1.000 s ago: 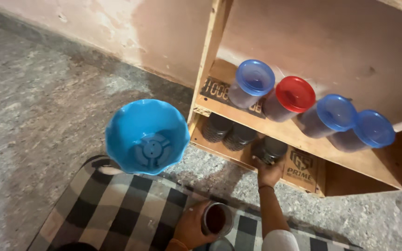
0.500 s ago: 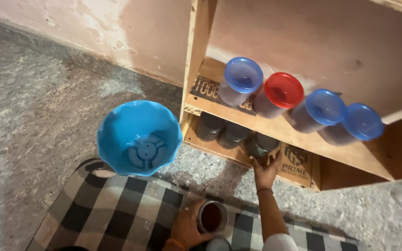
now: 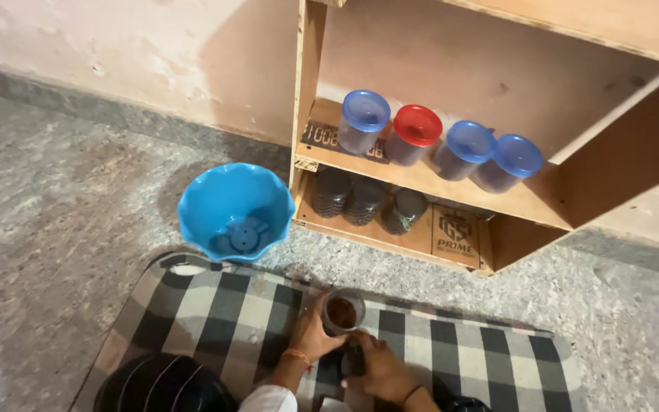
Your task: The person sits on a mat and transfers contents from a blue bowl into a small plastic container, then secures the lid and places the container on a wooden shelf. The person then handles additional small jars, opening and closing their lids, and places them on the shelf.
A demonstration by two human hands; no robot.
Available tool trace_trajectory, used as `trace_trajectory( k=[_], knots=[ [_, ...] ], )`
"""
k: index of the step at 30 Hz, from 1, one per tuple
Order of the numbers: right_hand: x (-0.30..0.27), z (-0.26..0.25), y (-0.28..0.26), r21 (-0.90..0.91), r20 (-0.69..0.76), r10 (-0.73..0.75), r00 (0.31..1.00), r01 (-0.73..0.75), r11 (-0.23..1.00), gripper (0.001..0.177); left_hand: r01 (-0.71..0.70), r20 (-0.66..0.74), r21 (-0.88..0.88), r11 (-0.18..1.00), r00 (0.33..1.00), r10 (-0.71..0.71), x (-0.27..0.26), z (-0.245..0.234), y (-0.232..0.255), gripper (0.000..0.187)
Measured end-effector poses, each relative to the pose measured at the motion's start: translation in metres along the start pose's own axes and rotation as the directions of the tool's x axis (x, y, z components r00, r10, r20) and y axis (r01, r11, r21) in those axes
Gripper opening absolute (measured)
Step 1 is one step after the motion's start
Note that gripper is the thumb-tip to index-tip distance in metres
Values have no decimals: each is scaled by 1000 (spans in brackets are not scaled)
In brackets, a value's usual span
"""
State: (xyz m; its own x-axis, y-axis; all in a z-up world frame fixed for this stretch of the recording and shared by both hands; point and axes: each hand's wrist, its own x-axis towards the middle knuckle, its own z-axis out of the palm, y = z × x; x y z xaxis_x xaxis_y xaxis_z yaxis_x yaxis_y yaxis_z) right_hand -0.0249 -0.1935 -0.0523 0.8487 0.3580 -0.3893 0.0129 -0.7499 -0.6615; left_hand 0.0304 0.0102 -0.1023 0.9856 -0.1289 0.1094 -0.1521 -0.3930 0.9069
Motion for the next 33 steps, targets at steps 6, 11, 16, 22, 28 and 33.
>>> trace_trajectory(
  k=[6,11,16,22,28,33],
  knots=[
    [-18,28,-32,-403,-157,-8,988,-57,913,86,129,-32,-68,989,991,-132,-32,-15,9,104],
    [-13,23,-3,-211,-359,-30,933,-50,976,85,277,-71,34,960,959,-274,-53,-23,29,107],
    [-9,10,17,536,-627,258,735,166,827,68,110,-244,175,978,968,-65,-55,-2,52,108],
    [-2,7,48,674,-738,327,591,611,415,41,38,-154,130,991,988,-17,-59,9,57,103],
    [19,30,60,804,-536,337,774,346,484,59,-76,-82,203,976,992,94,-57,-12,49,113],
    [30,38,47,521,-643,-9,766,447,728,31,-53,-72,130,990,995,63,-47,-8,56,111]
  ],
)
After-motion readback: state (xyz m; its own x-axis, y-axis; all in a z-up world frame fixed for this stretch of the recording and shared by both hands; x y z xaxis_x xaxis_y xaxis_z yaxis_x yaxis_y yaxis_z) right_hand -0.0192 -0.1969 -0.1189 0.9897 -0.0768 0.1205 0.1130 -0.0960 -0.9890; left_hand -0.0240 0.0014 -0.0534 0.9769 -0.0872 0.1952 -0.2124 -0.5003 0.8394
